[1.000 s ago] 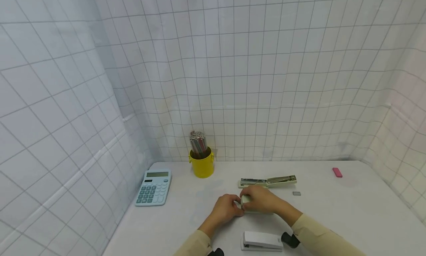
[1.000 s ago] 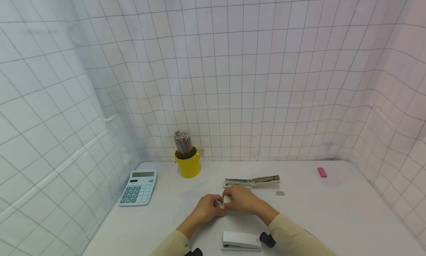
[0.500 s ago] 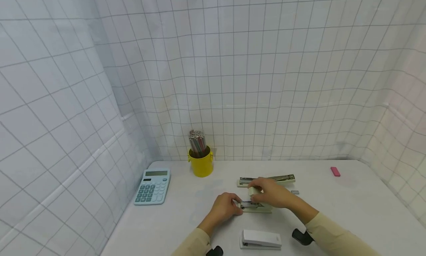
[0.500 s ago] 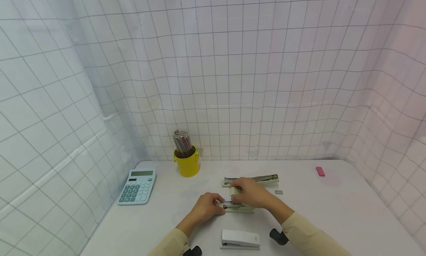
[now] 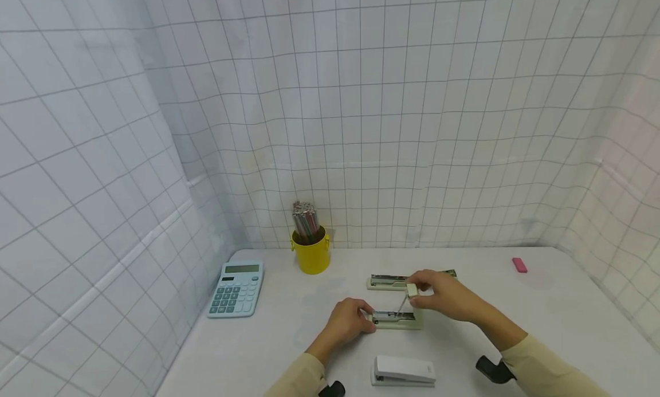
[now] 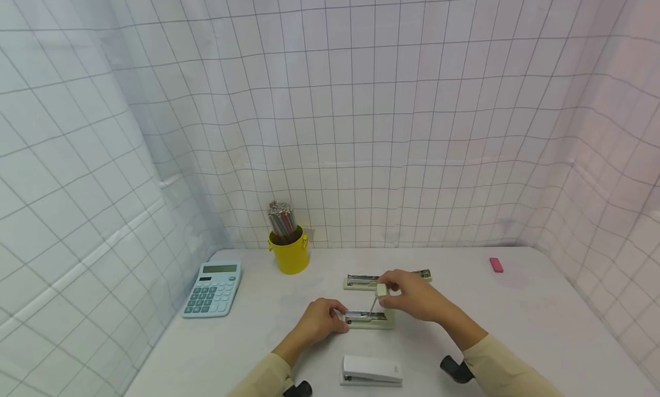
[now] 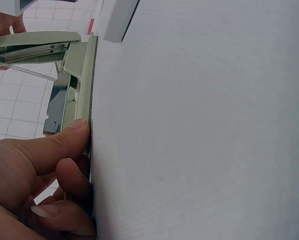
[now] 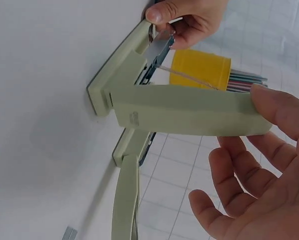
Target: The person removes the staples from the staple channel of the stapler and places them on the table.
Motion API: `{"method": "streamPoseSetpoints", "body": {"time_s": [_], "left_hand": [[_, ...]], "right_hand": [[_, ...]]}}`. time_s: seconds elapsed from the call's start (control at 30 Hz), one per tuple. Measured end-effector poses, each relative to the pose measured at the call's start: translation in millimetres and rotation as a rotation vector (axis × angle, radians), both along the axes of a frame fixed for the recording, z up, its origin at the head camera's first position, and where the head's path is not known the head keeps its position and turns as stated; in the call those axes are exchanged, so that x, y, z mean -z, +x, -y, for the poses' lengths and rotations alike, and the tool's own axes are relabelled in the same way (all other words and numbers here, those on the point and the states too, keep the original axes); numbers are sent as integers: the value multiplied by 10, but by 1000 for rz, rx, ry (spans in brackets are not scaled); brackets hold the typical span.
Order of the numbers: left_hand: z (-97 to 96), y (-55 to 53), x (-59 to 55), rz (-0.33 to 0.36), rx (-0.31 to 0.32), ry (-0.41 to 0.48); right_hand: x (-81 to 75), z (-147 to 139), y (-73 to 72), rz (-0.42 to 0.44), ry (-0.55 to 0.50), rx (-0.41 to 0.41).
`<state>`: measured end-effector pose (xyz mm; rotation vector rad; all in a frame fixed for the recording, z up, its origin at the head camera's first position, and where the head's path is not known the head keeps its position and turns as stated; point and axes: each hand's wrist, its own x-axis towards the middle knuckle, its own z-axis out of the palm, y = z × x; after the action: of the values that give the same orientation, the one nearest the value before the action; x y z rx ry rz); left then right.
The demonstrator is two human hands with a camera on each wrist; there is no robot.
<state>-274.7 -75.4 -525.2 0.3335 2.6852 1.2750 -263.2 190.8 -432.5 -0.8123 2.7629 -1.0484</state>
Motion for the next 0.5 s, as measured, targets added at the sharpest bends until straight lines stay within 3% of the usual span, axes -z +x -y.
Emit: {"method": "streamPoseSetpoints", "body": {"time_s": [0.2, 0.5], "left_hand": [[-14, 0, 4, 8, -5, -8], [-6, -1, -2, 12, -6, -26]], "right_hand": [[-20, -185, 30, -21, 16, 12], [-16, -523, 106, 21, 24, 71]]}}
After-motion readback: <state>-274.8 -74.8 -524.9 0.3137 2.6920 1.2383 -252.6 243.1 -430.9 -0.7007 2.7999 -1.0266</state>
